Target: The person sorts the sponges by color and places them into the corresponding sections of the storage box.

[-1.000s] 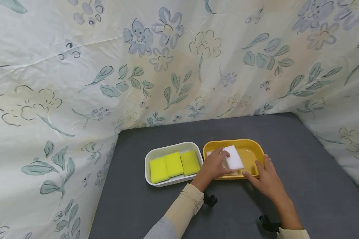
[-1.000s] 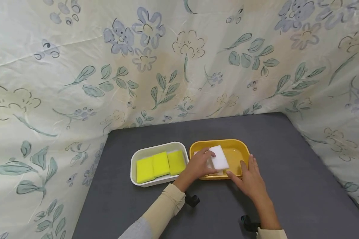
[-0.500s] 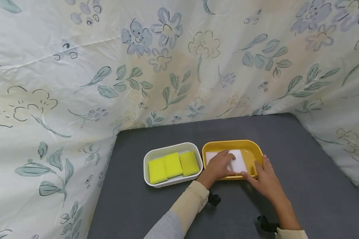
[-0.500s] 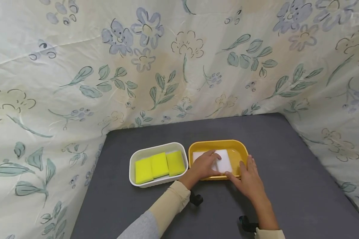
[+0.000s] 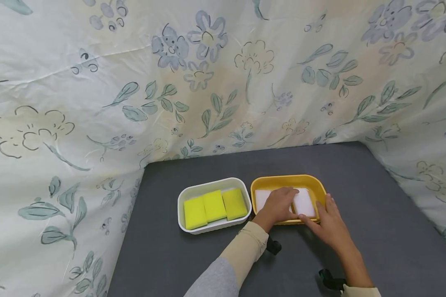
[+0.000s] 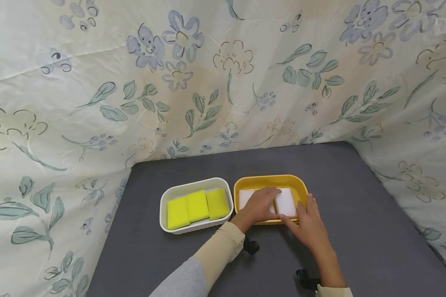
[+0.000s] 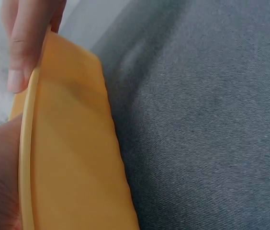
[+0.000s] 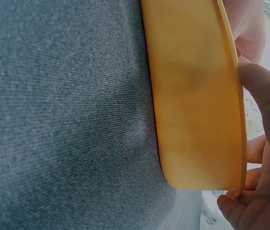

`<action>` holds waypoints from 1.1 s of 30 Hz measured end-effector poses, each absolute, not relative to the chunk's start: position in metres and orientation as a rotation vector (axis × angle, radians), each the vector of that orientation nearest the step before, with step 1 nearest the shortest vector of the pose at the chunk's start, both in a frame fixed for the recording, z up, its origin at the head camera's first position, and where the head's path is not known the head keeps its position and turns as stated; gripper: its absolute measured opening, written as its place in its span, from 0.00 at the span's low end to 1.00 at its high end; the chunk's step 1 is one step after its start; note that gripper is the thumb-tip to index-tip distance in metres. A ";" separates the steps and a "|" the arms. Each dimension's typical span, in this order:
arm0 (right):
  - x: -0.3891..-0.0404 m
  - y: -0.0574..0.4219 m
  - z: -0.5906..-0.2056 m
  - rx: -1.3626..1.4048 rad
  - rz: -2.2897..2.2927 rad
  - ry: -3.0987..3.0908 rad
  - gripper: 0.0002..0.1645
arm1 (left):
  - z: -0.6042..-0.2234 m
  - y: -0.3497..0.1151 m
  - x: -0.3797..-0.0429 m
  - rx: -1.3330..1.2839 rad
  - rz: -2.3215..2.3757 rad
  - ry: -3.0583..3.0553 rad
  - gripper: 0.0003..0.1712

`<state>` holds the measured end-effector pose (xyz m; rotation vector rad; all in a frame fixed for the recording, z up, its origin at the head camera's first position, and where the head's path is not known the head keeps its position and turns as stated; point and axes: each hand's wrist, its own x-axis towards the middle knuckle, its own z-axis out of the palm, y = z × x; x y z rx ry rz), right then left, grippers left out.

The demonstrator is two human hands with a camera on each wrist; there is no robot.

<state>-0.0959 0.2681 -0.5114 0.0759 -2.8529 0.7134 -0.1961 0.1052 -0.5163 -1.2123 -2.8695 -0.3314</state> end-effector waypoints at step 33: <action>-0.094 0.261 -0.509 0.036 0.722 -2.925 0.50 | -0.499 0.008 -0.146 -0.796 -0.464 -2.896 0.42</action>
